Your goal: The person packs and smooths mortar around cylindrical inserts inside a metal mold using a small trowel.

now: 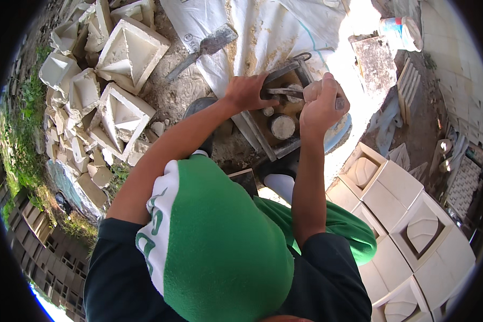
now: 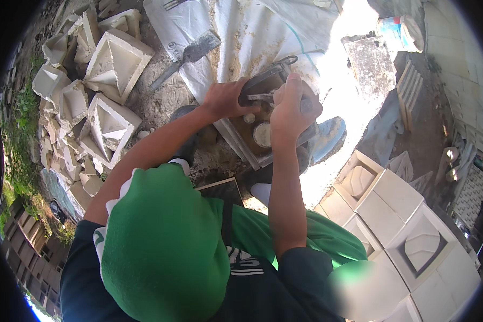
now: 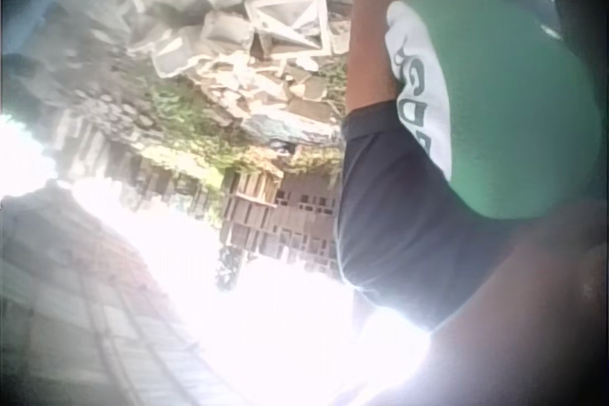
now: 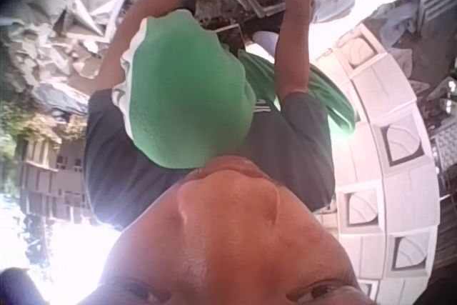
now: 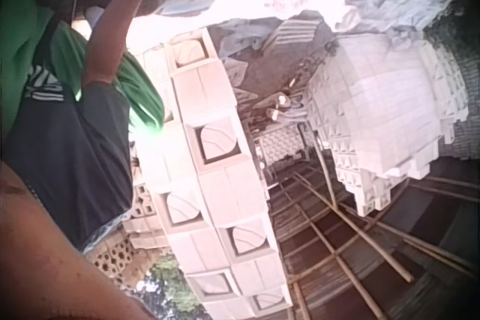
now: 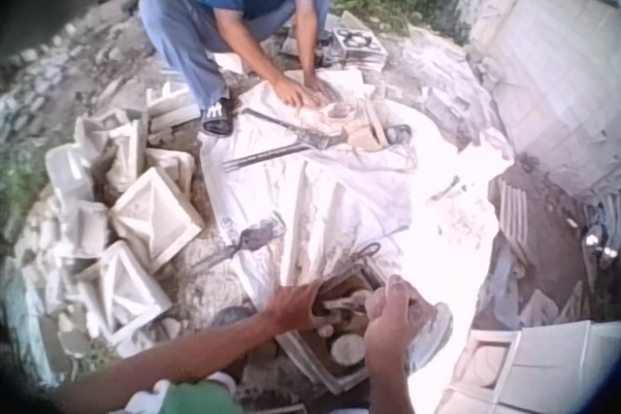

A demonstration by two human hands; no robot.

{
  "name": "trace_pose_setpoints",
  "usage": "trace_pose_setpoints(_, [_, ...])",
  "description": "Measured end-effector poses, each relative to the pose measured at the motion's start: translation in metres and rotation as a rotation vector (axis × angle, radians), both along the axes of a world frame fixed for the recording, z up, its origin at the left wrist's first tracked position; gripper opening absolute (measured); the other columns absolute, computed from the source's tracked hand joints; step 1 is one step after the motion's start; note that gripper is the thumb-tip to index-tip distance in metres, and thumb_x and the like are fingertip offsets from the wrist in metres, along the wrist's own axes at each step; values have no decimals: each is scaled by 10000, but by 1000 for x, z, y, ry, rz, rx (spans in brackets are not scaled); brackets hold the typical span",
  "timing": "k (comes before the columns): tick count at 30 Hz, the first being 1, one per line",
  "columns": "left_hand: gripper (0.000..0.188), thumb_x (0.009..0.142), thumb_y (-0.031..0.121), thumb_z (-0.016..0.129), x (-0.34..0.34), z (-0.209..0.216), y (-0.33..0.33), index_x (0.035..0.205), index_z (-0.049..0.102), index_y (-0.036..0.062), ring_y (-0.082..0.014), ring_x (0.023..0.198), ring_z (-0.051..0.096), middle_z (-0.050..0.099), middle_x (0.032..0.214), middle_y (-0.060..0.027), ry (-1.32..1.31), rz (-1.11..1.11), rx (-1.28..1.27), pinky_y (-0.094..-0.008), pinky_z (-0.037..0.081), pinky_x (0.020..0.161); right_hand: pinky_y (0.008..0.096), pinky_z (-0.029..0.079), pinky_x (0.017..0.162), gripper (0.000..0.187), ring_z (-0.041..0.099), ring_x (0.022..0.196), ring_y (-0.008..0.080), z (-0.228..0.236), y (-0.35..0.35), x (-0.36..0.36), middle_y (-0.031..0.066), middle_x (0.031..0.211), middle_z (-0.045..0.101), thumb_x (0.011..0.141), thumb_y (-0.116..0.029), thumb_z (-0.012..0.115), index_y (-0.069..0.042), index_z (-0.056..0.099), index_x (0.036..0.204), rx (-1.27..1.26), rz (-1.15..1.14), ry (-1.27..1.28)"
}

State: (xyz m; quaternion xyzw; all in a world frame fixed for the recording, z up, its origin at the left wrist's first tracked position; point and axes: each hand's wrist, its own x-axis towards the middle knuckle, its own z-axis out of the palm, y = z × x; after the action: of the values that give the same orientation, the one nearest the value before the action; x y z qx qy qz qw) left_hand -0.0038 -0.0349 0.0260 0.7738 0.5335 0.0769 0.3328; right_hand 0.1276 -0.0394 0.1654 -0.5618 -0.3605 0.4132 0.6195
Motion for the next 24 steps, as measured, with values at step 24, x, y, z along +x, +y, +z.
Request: trace_pose_setpoints(24, [908, 778, 664, 642, 1, -4, 1, 1449, 391, 105, -365, 966, 677, 681, 1105, -167, -21, -69, 88, -459, 530, 835, 251, 346, 552, 446, 444, 581, 76, -25, -9, 44, 5, 627, 539, 970, -315, 618, -16, 572, 642, 131, 296, -103])
